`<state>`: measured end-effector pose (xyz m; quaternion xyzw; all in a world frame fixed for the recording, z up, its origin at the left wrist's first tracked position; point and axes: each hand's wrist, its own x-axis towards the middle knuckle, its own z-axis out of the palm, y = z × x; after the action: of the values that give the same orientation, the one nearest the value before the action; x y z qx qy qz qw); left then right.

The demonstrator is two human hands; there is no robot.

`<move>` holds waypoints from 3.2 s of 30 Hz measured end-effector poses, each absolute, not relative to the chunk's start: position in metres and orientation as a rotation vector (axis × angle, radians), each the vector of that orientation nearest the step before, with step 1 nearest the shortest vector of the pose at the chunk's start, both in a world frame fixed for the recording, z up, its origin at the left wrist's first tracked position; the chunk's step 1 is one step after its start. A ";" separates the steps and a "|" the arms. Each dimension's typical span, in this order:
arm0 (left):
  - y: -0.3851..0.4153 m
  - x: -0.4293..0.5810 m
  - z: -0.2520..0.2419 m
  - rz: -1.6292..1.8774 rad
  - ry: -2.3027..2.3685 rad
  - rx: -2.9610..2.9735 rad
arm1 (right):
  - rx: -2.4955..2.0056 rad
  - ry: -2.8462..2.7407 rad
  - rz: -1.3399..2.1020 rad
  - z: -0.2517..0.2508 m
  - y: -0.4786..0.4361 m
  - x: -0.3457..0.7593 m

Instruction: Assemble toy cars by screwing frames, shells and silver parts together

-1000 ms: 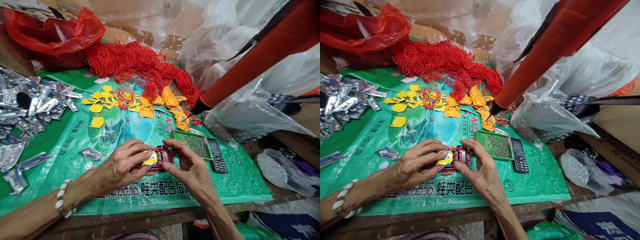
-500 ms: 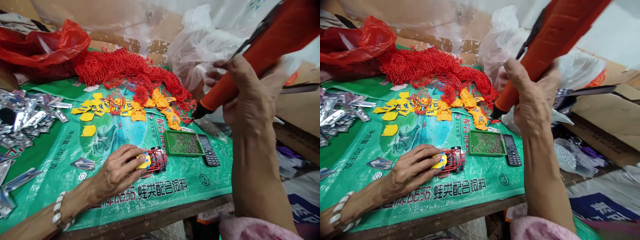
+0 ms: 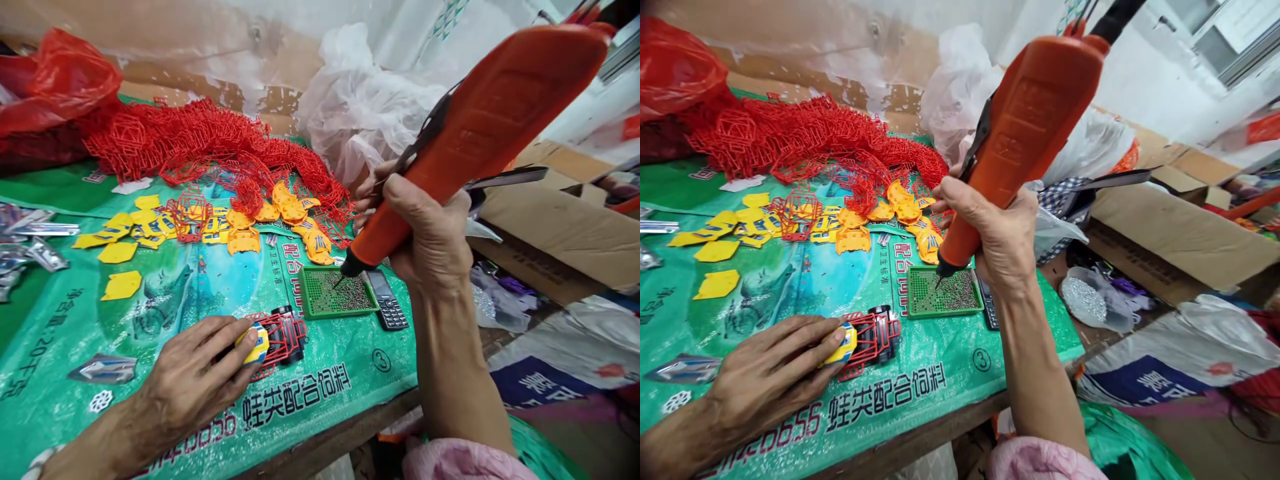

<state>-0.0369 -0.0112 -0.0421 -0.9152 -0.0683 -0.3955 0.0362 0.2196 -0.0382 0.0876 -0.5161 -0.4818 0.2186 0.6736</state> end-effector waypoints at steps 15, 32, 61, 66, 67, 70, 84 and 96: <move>-0.011 -0.039 -0.041 -1.220 -0.293 -2.975 | -1.203 -1.030 0.344 0.056 -0.037 0.199; -0.008 -0.039 -0.041 -1.255 -0.305 -2.990 | -1.054 -0.961 0.357 0.046 -0.038 0.206; -0.011 -0.038 -0.045 -1.229 -0.352 -3.110 | -1.000 -0.930 0.304 0.071 -0.037 0.196; -0.017 -0.037 -0.040 -1.355 -0.457 -3.188 | -0.976 -0.886 0.360 0.093 -0.041 0.180; -0.018 -0.036 -0.039 -1.372 -0.460 -3.211 | -0.956 -0.886 0.393 0.097 -0.042 0.175; -0.020 -0.035 -0.037 -1.389 -0.577 -3.266 | -0.915 -0.843 0.506 0.103 -0.044 0.156; -0.015 -0.033 -0.039 -1.449 -0.473 -3.367 | -0.908 -1.042 0.669 0.098 -0.047 0.133; -0.012 -0.032 -0.038 -1.303 -0.511 -3.479 | -0.931 -1.115 0.674 0.090 -0.048 0.136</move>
<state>-0.0318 -0.0123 -0.0384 -0.8851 -0.1299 -0.3315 -0.2997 0.1357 -0.0476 0.0897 -0.4174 -0.4999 0.3023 0.6961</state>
